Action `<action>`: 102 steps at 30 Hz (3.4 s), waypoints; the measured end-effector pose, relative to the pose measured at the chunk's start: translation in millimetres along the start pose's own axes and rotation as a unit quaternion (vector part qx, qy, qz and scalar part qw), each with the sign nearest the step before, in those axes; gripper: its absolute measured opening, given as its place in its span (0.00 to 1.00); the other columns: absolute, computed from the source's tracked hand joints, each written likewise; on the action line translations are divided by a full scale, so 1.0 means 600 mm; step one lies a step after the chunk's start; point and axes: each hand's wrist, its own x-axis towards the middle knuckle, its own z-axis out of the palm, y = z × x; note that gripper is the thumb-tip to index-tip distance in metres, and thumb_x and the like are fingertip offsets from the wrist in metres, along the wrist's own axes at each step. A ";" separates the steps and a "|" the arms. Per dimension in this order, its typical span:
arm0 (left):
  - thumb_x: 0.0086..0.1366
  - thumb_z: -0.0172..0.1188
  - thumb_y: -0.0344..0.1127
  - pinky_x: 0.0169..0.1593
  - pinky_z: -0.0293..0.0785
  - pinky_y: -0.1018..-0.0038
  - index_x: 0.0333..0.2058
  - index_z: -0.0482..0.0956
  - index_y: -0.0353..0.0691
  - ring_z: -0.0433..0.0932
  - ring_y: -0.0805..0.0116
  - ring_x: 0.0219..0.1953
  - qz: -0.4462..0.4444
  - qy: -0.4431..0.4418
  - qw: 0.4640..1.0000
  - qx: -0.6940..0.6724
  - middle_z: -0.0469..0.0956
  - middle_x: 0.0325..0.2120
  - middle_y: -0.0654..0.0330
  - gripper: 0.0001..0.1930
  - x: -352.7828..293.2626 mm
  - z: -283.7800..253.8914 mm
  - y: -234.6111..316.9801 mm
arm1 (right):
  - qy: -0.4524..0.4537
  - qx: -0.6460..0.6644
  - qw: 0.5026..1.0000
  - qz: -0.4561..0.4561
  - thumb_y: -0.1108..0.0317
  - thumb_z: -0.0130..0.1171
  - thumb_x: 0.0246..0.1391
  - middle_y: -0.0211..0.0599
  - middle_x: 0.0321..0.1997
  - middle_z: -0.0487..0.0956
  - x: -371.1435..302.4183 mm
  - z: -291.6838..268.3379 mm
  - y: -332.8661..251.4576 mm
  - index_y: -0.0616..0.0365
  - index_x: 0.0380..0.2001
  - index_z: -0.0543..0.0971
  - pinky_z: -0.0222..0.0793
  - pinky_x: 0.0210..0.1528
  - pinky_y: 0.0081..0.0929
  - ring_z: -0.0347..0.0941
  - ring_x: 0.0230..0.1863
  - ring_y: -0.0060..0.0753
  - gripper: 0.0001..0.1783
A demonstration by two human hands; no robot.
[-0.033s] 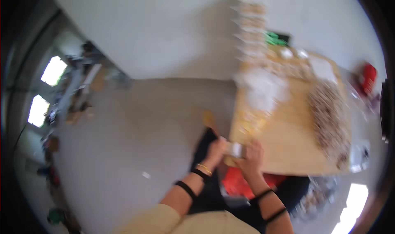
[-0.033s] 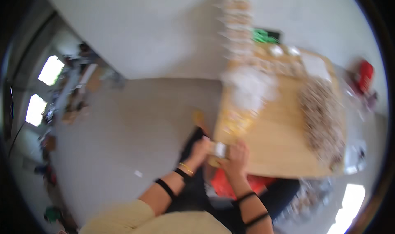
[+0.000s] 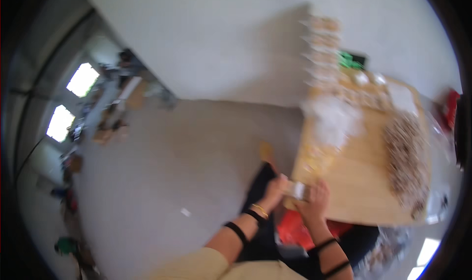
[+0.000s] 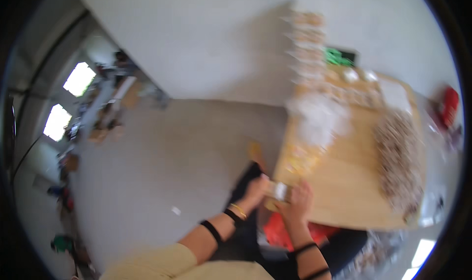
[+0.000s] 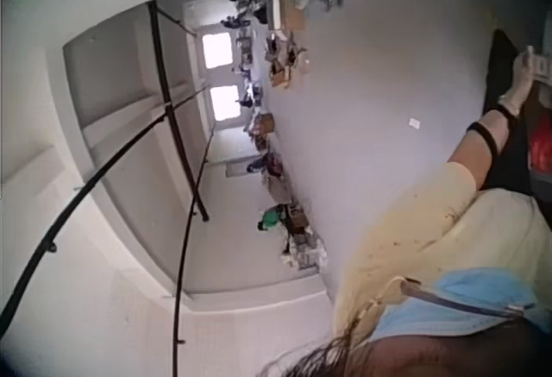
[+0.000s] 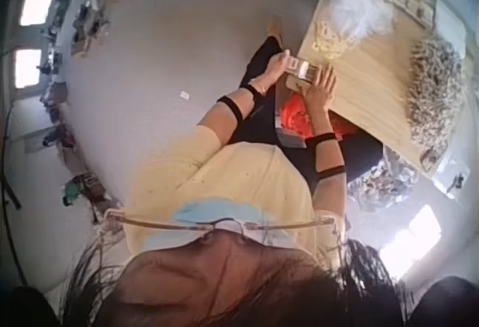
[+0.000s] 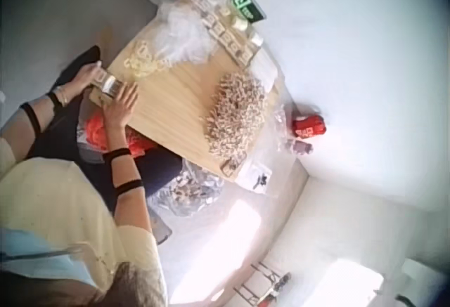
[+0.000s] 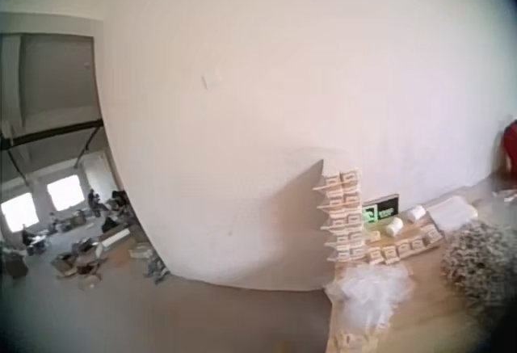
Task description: The person gathers loose cotton swabs from a pile on a wooden table and places them into small plastic bags. They seal the bags and stack them with other completed packages. The person repeats this process, handling the swabs and packaging materials by hand.
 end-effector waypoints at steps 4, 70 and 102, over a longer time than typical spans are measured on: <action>0.78 0.47 0.60 0.40 0.73 0.71 0.32 0.80 0.35 0.75 0.75 0.32 -0.020 -0.003 0.997 -0.073 0.80 0.27 0.63 0.30 0.011 -0.006 -0.025 | -0.153 -0.065 0.985 0.053 0.35 0.67 0.47 0.66 0.81 0.41 0.001 -0.015 -0.045 0.71 0.75 0.51 0.27 0.83 0.51 0.32 0.83 0.62 0.66; 0.66 0.72 0.45 0.35 0.71 0.79 0.35 0.79 0.38 0.73 0.82 0.28 -0.126 -0.114 0.974 -0.151 0.78 0.26 0.69 0.16 0.008 -0.051 0.039 | -0.141 -0.107 0.983 0.041 0.67 0.65 0.52 0.37 0.33 0.79 0.150 -0.012 0.002 0.52 0.31 0.79 0.74 0.45 0.42 0.80 0.40 0.45 0.05; 0.68 0.71 0.43 0.37 0.72 0.80 0.36 0.79 0.38 0.74 0.83 0.30 -0.116 -0.118 0.970 -0.180 0.78 0.28 0.69 0.14 0.006 -0.053 0.029 | -0.129 0.183 0.974 -0.016 0.72 0.64 0.53 0.36 0.35 0.77 0.128 -0.067 0.055 0.51 0.31 0.84 0.77 0.44 0.41 0.78 0.43 0.44 0.03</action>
